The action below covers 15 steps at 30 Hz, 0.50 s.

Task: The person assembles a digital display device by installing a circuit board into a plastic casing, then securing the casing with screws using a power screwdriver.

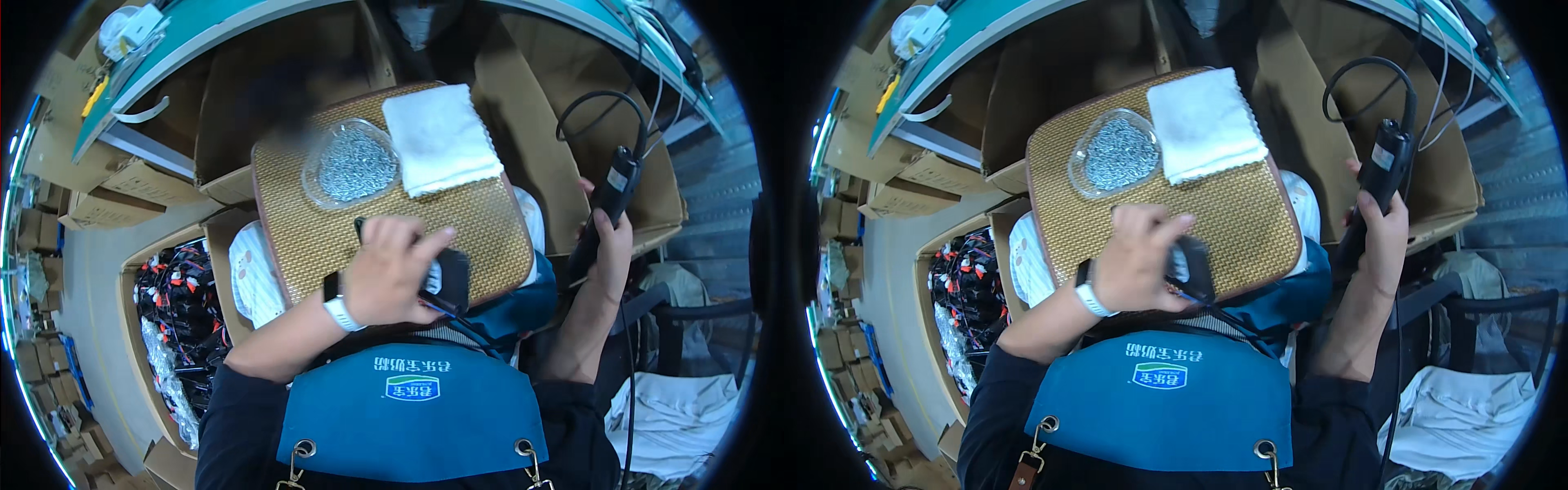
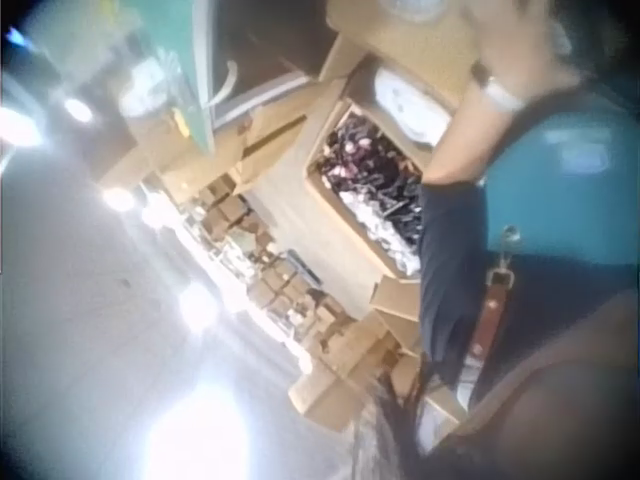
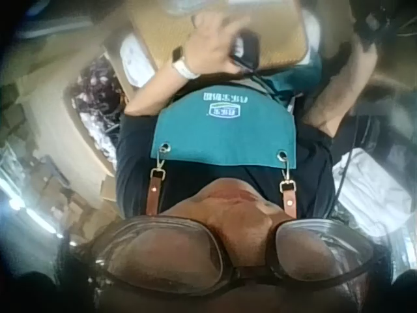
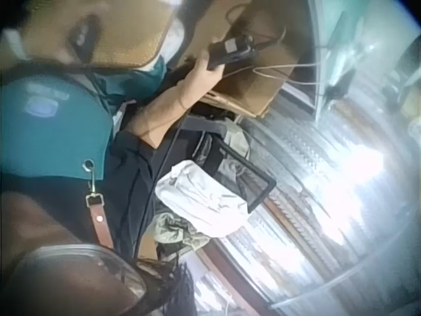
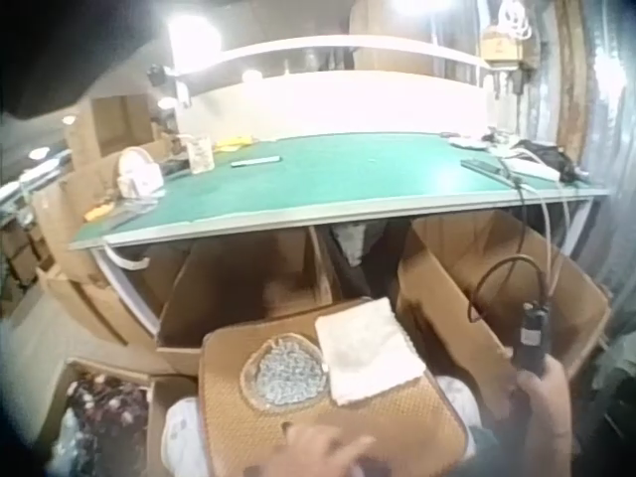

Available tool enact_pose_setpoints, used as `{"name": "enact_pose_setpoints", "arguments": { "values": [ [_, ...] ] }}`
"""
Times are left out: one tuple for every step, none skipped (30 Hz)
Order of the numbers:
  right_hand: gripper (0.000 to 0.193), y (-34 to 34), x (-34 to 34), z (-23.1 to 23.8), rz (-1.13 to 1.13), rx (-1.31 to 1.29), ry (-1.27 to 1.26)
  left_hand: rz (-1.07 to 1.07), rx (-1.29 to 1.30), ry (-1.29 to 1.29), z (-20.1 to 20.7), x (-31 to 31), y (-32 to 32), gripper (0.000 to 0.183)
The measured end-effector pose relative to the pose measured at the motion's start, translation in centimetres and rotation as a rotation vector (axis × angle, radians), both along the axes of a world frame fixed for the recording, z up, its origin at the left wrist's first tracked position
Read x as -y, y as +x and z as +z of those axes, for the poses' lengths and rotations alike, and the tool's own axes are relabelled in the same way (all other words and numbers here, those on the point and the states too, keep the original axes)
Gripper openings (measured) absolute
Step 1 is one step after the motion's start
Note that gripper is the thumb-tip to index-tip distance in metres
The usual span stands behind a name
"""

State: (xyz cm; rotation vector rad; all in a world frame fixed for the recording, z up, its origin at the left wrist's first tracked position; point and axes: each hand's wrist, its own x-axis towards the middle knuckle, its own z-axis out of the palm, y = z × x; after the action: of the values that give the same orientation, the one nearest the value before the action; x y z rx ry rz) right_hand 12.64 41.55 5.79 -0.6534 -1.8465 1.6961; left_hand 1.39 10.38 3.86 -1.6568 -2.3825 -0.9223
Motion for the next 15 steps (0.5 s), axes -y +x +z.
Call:
{"name": "enact_pose_setpoints", "arguments": {
  "values": [
    [0.042,-0.3,1.2,0.1,0.113,-0.081,-0.117,0.004,0.114,0.224,-0.8,1.5,-0.8,0.11],
    [0.042,-0.6,2.1,-0.2,0.132,-0.092,-0.124,0.032,0.239,0.333,-1.1,3.3,-1.5,0.125],
    [0.045,-0.9,2.8,-0.9,0.316,-0.177,-0.332,0.124,0.322,0.357,-1.0,5.3,-2.1,0.132],
    [0.049,-1.2,3.6,-1.7,0.501,-0.259,-0.541,0.195,0.298,0.411,-0.7,7.0,-3.6,0.135],
    [0.051,-1.2,4.7,-2.8,0.543,-0.263,-0.658,0.382,0.479,0.562,-1.3,8.9,-4.6,0.118],
    [0.054,-1.4,5.5,-4.1,0.581,-0.264,-0.776,0.557,0.826,0.936,-0.6,9.6,-6.8,0.086],
    [0.057,-2.2,5.8,-5.2,0.749,-0.245,-0.893,0.546,1.103,1.327,0.8,10.6,-7.6,0.058],
    [0.057,-2.8,6.2,-6.4,0.824,-0.208,-0.964,0.551,1.331,1.495,1.0,14.0,-9.6,0.058],
    [0.058,-3.1,6.6,-7.6,0.833,-0.173,-0.974,0.539,1.466,1.501,0.7,17.5,-12.3,0.059],
    [0.059,-3.2,6.9,-8.3,0.83,-0.13,-0.981,0.795,1.436,1.546,2.8,16.5,-13.3,0.066],
    [0.059,-3.2,7.2,-8.3,0.856,-0.128,-0.988,0.772,1.361,1.525,3.3,17.4,-14.3,0.065],
    [0.06,-3.3,7.5,-8.3,0.805,-0.059,-0.956,0.744,1.296,1.5,3.2,18.4,-16.0,0.065],
    [0.06,-3.5,7.7,-8.4,0.763,0.01,-0.924,0.788,1.332,1.513,1.9,20.5,-18.2,0.068],
    [0.06,-3.7,7.8,-8.4,0.79,0.013,-0.922,0.831,1.372,1.529,0.1,22.5,-20.2,0.07],
    [0.059,-3.8,7.7,-8.7,0.798,0.01,-0.936,0.888,1.429,1.452,-1.3,23.2,-21.7,0.079]
  ]
}}
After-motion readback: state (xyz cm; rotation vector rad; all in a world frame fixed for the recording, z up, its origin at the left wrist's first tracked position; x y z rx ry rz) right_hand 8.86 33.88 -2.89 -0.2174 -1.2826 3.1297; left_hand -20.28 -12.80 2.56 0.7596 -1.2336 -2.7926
